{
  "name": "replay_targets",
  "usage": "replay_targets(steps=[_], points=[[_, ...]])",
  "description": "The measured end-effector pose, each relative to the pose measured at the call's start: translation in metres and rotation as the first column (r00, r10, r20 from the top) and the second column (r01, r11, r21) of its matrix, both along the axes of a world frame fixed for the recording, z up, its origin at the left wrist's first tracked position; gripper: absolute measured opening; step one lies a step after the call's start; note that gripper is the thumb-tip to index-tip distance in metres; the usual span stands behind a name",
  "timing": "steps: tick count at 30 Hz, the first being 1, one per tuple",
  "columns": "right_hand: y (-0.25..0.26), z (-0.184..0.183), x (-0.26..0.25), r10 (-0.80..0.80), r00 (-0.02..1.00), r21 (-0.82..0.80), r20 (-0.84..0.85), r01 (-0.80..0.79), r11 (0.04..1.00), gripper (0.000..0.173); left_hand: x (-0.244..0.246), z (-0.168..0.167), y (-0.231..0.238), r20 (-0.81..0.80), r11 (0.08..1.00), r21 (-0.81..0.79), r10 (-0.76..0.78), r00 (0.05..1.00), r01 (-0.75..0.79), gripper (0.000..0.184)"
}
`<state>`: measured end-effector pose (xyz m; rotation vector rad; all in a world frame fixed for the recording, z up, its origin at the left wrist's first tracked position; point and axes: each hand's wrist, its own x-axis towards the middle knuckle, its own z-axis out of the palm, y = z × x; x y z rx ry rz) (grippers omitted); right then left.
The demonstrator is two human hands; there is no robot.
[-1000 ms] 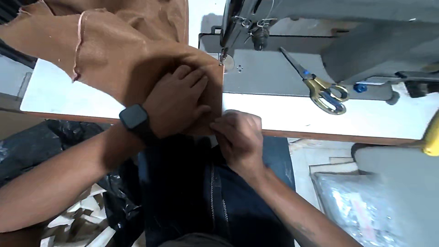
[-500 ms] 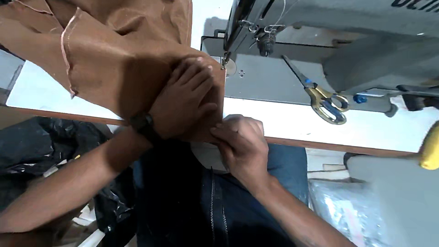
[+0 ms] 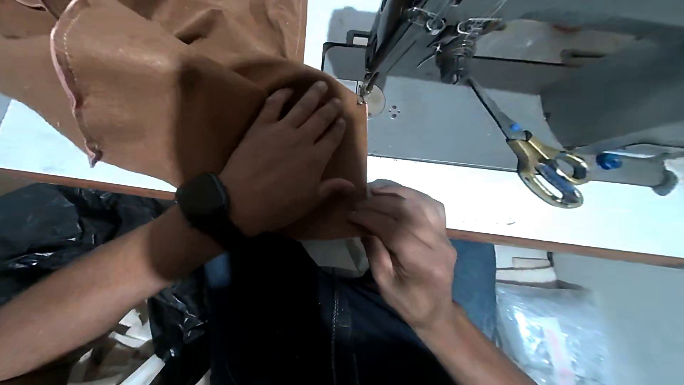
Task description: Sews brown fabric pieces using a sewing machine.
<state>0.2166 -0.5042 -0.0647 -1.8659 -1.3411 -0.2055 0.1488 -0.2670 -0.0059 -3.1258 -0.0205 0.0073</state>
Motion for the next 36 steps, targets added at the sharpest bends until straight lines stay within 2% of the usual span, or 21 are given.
replay_targets(steps=[3, 6, 8, 15, 19, 24, 29, 32, 36], points=[[0.002, -0.004, -0.003, -0.052, 0.999, -0.016, 0.000, 0.052, 0.999, 0.014, -0.002, -0.014, 0.006, 0.042, 0.996, -0.082, -0.015, 0.999, 0.018, 0.085], [0.005, -0.004, -0.004, -0.093, 0.996, -0.039, -0.012, 0.093, 0.995, 0.021, -0.005, -0.020, 0.009, 0.072, 0.985, -0.167, -0.019, 0.997, 0.031, 0.079], [0.006, -0.003, -0.004, -0.090, 0.996, -0.007, -0.007, 0.090, 0.996, 0.013, -0.006, -0.016, 0.009, 0.062, 0.983, -0.182, -0.027, 0.998, 0.037, 0.077], [0.005, 0.010, -0.005, -0.053, 0.998, 0.101, 0.045, 0.048, 0.994, 0.014, 0.000, -0.004, 0.012, 0.031, 0.997, -0.076, -0.016, 0.999, 0.018, 0.092], [0.003, 0.000, -0.002, -0.023, 0.998, 0.036, 0.053, 0.021, 0.999, 0.016, 0.001, -0.001, 0.021, -0.017, 0.998, -0.041, -0.038, 0.999, 0.037, 0.098], [0.002, -0.002, -0.003, -0.029, 0.999, -0.005, 0.032, 0.029, 1.000, 0.016, 0.002, 0.000, 0.020, -0.017, 0.999, -0.041, -0.020, 1.000, 0.020, 0.094], [0.003, -0.002, -0.005, -0.037, 0.999, 0.035, 0.007, 0.037, 0.999, 0.015, 0.003, -0.013, 0.014, 0.081, 0.998, -0.059, 0.019, 0.997, -0.015, 0.084], [0.002, -0.006, -0.004, -0.024, 1.000, -0.008, 0.004, 0.024, 1.000, 0.015, 0.000, -0.025, 0.015, 0.097, 0.995, -0.088, 0.046, 0.994, -0.038, 0.086], [-0.002, -0.009, -0.005, -0.061, 0.998, -0.023, -0.006, 0.061, 0.998, 0.016, 0.000, -0.025, 0.011, 0.079, 0.993, -0.090, 0.078, 0.994, -0.071, 0.090]])
